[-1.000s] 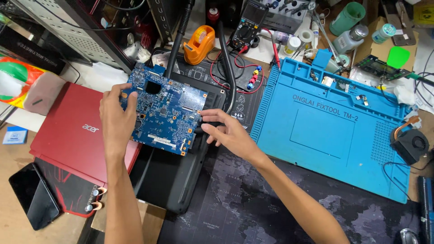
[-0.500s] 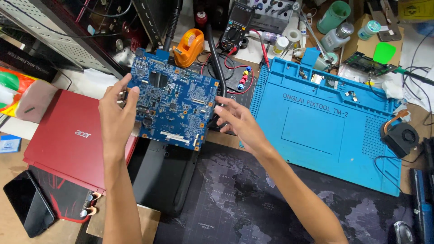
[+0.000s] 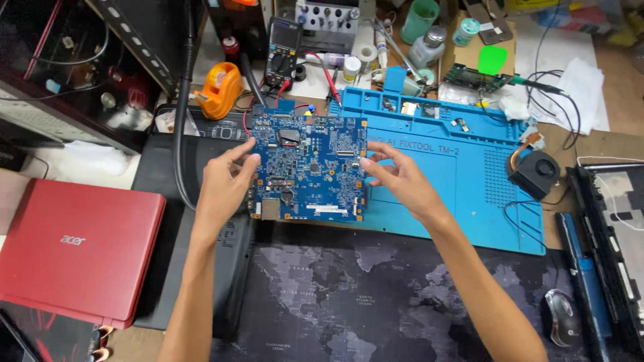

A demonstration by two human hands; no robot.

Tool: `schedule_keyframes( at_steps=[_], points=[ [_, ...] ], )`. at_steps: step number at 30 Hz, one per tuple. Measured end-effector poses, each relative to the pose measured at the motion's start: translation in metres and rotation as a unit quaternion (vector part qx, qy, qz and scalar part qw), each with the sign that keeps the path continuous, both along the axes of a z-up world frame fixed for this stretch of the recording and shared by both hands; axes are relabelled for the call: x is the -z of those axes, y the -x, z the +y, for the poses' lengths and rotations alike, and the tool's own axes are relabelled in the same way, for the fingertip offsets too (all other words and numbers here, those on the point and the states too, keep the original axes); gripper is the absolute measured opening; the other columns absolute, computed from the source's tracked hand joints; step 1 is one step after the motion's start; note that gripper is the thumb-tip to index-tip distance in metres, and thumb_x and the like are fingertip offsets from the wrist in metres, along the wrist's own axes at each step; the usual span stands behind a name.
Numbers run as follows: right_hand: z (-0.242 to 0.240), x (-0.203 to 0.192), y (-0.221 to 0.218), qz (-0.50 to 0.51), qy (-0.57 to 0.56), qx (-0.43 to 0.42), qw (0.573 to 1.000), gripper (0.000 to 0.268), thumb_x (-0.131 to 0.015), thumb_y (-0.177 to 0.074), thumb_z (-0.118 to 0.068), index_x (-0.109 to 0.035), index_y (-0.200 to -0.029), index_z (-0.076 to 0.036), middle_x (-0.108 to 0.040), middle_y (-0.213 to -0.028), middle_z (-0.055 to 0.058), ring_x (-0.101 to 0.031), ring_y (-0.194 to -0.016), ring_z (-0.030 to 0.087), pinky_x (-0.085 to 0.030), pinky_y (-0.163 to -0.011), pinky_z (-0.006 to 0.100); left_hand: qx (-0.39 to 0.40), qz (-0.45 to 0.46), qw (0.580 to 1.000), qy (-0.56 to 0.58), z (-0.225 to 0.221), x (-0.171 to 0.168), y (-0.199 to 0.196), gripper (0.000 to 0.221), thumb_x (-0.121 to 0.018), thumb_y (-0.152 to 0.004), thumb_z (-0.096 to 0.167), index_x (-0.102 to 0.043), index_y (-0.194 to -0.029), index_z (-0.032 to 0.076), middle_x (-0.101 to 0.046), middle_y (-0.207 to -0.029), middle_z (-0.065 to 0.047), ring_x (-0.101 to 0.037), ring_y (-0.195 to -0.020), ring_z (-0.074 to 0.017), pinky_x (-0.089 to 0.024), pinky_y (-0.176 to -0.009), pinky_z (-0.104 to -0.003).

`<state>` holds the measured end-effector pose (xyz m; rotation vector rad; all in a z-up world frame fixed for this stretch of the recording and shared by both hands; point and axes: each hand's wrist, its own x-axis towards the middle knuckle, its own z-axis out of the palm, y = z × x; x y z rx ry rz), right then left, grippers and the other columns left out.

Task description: Repairing a laptop screen assembly by routing internal wires and handling the motherboard

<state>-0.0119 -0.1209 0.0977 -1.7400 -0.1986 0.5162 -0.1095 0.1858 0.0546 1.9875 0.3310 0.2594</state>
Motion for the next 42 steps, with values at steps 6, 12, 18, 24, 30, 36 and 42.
schedule_keyframes(
  at_steps=[6,12,18,24,30,36,42],
  points=[
    [-0.066,0.0,-0.004,0.001,0.034,0.025,0.999,0.056,-0.072,-0.095,-0.028,-0.059,-0.144,-0.004,-0.058,-0.112,0.016,-0.07,-0.094,0.026,-0.061,-0.088,0.043,0.057,0.027,0.994,0.094,-0.057,0.002,-0.017,0.042,-0.065,-0.098,0.014,-0.063,-0.14,0.008,-0.074,-0.106,-0.022,-0.074,-0.082,-0.0233,-0.062,-0.067,-0.036],
    [-0.143,0.008,-0.004,-0.024,0.096,0.036,0.994,0.051,-0.07,-0.096,-0.024,-0.063,-0.143,-0.007,-0.064,-0.108,0.019,-0.073,-0.085,0.03,-0.062,-0.08,0.045,0.094,0.034,0.976,0.193,-0.124,0.003,-0.019,0.045,-0.064,-0.097,0.011,-0.062,-0.143,0.012,-0.072,-0.103,-0.015,-0.069,-0.081,-0.0175,-0.065,-0.07,-0.035],
    [-0.22,0.001,-0.005,-0.088,0.143,0.107,0.98,0.044,-0.073,-0.095,-0.022,-0.067,-0.137,-0.008,-0.064,-0.106,0.015,-0.067,-0.079,0.019,-0.06,-0.073,0.038,0.109,0.04,0.923,0.368,-0.215,-0.008,-0.014,0.05,-0.058,-0.097,0.01,-0.048,-0.146,0.008,-0.063,-0.099,-0.012,-0.066,-0.08,-0.0181,-0.067,-0.069,-0.038],
    [-0.286,-0.026,-0.005,-0.103,0.318,0.145,0.931,0.054,-0.067,-0.093,-0.034,-0.062,-0.141,-0.009,-0.065,-0.128,0.011,-0.059,-0.081,0.019,-0.05,-0.069,0.033,0.191,0.148,0.891,0.385,-0.308,-0.041,-0.019,0.062,-0.059,-0.095,0.021,-0.037,-0.152,0.015,-0.063,-0.114,-0.013,-0.075,-0.091,-0.0268,-0.06,-0.092,-0.039],
    [-0.362,-0.039,-0.009,-0.089,0.367,0.203,0.903,0.049,-0.066,-0.1,-0.034,-0.065,-0.144,-0.013,-0.065,-0.119,0.015,-0.048,-0.075,0.022,-0.043,-0.07,0.038,0.265,0.164,0.844,0.437,-0.39,-0.046,-0.033,0.076,-0.061,-0.091,0.019,-0.027,-0.158,0.015,-0.059,-0.121,-0.014,-0.071,-0.101,-0.0248,-0.053,-0.104,-0.042],
    [-0.471,-0.009,-0.025,-0.162,0.331,0.224,0.902,0.042,-0.072,-0.106,-0.017,-0.064,-0.145,-0.006,-0.055,-0.104,0.008,-0.028,-0.06,0.008,-0.024,-0.053,0.026,0.343,0.204,0.789,0.468,-0.445,-0.052,-0.06,0.082,-0.059,-0.088,0.033,-0.024,-0.161,0.02,-0.055,-0.131,-0.011,-0.056,-0.13,-0.0351,-0.04,-0.113,-0.063],
    [-0.52,-0.006,-0.033,-0.199,0.313,0.232,0.899,0.036,-0.072,-0.115,-0.008,-0.064,-0.147,0.004,-0.052,-0.107,0.01,-0.047,-0.091,0.018,-0.045,-0.08,0.03,0.374,0.216,0.756,0.492,-0.501,-0.042,-0.08,0.094,-0.059,-0.082,0.033,-0.018,-0.164,0.013,-0.056,-0.138,-0.016,-0.054,-0.131,-0.032,-0.04,-0.113,-0.053]
  ],
)
